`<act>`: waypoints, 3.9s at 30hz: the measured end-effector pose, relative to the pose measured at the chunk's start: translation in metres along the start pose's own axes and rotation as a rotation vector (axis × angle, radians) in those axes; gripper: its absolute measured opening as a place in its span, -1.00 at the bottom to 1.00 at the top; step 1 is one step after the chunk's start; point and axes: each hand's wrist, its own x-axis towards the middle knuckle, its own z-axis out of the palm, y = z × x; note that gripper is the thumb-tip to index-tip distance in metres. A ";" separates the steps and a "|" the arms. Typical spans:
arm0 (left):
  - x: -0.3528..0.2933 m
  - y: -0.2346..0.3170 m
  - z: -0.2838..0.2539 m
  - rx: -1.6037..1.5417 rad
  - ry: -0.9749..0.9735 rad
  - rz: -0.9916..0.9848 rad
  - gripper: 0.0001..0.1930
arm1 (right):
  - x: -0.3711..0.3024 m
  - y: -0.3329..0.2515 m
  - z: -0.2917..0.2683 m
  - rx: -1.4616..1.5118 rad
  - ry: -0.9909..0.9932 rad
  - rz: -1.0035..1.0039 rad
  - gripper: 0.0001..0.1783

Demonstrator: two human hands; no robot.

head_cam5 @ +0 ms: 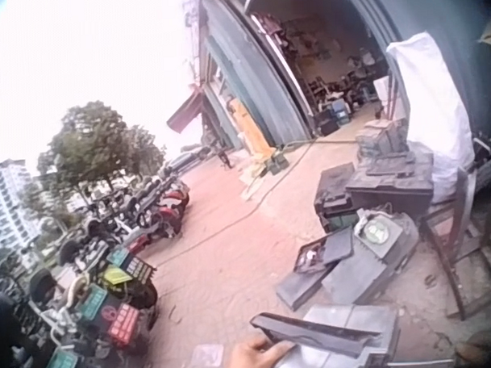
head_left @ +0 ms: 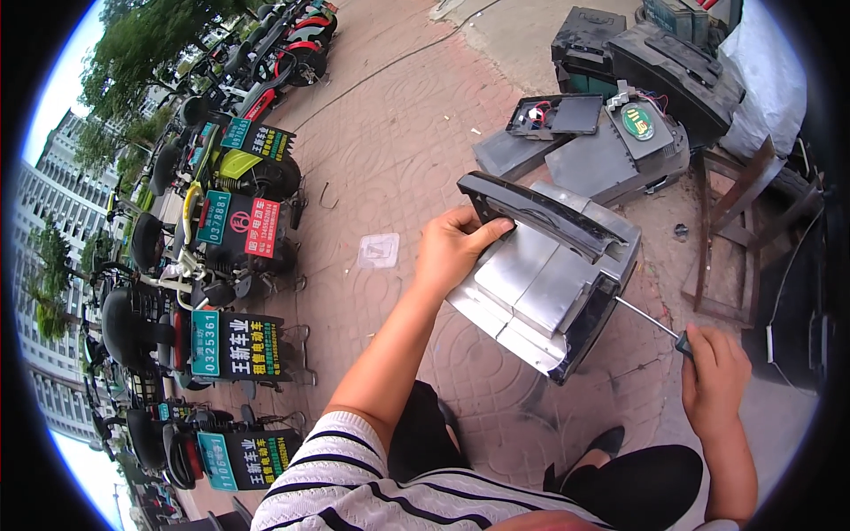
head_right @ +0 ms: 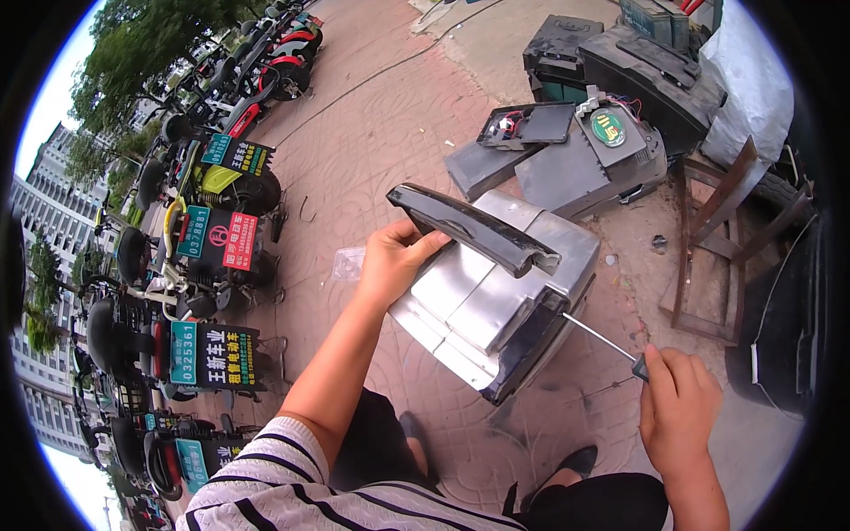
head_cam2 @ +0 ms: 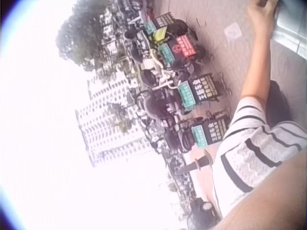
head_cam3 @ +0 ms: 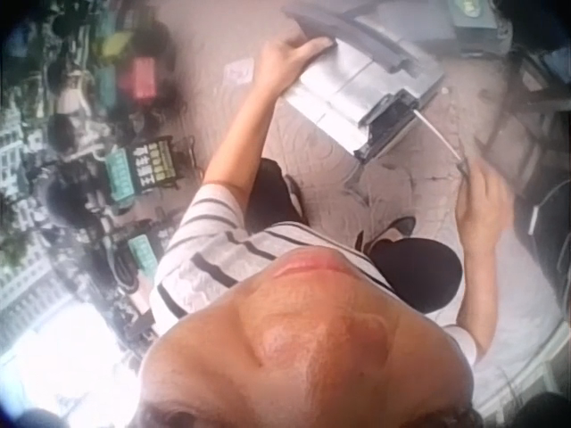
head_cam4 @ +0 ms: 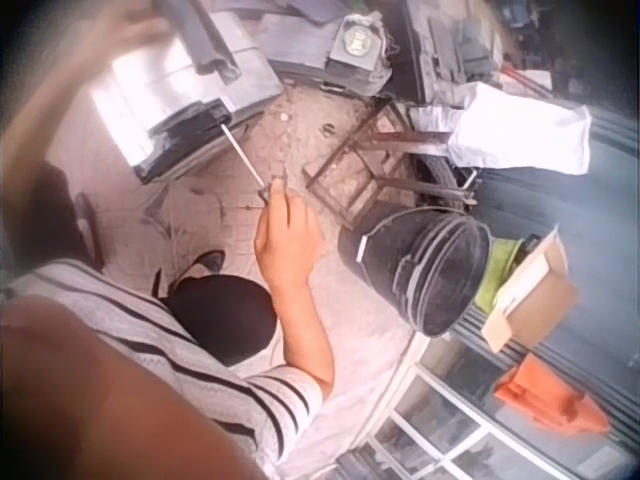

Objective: The person uses a screwdriver to remove several screws from a silver motorcycle body part, then separates smaller internal components and continues unscrewing another piece.

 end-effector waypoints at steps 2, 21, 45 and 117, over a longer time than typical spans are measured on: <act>-0.001 0.003 -0.001 -0.016 0.006 -0.010 -0.62 | 0.000 0.001 0.001 0.012 0.012 0.000 -0.54; 0.001 -0.001 0.001 -0.062 -0.013 0.011 -0.63 | 0.007 0.029 -0.025 1.561 -0.570 1.282 -0.54; -0.002 0.000 0.000 -0.045 0.016 -0.011 -0.60 | 0.000 0.003 -0.007 0.572 -0.156 0.408 -0.77; -0.002 0.004 0.006 -0.057 0.012 0.055 -0.73 | 0.018 0.028 -0.040 1.408 -0.503 1.135 -0.63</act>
